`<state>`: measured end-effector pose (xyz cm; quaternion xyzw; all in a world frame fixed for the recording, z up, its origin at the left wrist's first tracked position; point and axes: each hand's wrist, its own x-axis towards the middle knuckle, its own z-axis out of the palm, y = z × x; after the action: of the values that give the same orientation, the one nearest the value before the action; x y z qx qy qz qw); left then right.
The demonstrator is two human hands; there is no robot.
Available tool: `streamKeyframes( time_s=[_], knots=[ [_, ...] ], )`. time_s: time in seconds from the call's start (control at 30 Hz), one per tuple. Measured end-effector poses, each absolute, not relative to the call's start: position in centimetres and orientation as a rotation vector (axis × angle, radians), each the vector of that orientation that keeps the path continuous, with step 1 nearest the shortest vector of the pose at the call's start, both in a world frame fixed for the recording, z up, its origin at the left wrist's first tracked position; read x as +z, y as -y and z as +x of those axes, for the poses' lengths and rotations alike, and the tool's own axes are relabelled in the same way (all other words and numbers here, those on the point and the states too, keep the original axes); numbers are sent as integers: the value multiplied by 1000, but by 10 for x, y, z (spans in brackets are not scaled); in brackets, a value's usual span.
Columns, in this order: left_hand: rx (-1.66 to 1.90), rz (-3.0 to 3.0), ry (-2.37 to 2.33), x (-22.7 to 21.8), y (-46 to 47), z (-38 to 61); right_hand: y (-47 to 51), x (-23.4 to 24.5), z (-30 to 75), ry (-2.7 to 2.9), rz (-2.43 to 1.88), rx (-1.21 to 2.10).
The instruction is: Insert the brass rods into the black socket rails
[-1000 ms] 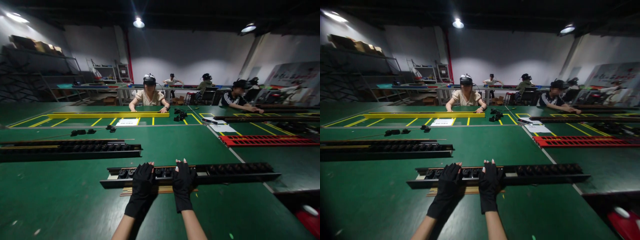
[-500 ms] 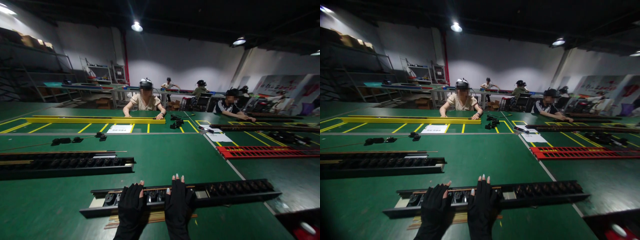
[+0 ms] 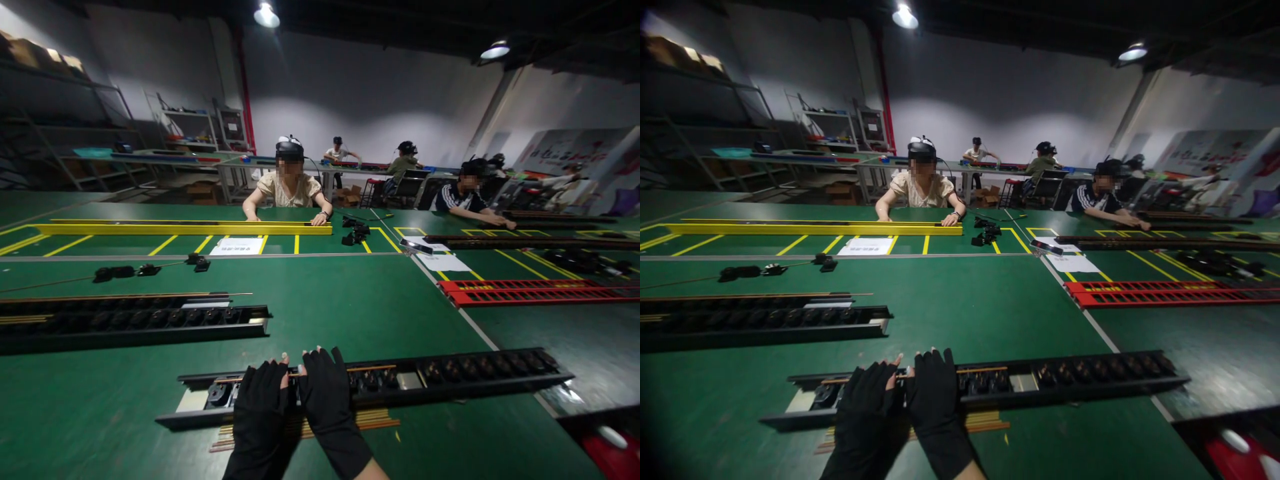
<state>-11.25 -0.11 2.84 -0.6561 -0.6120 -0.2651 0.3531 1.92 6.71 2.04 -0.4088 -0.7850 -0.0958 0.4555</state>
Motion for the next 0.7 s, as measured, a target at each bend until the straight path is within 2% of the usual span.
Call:
streamKeyframes(
  time_s=[0.3, 0.7],
  knots=[
    [-469, -1745, 1609, 33, 18, -146, -60, 19, 14, 1901, -1101, -217],
    [-480, -1661, 1721, 28, 28, -191, -60, 29, 16, 1930, -1126, -190]
  ],
)
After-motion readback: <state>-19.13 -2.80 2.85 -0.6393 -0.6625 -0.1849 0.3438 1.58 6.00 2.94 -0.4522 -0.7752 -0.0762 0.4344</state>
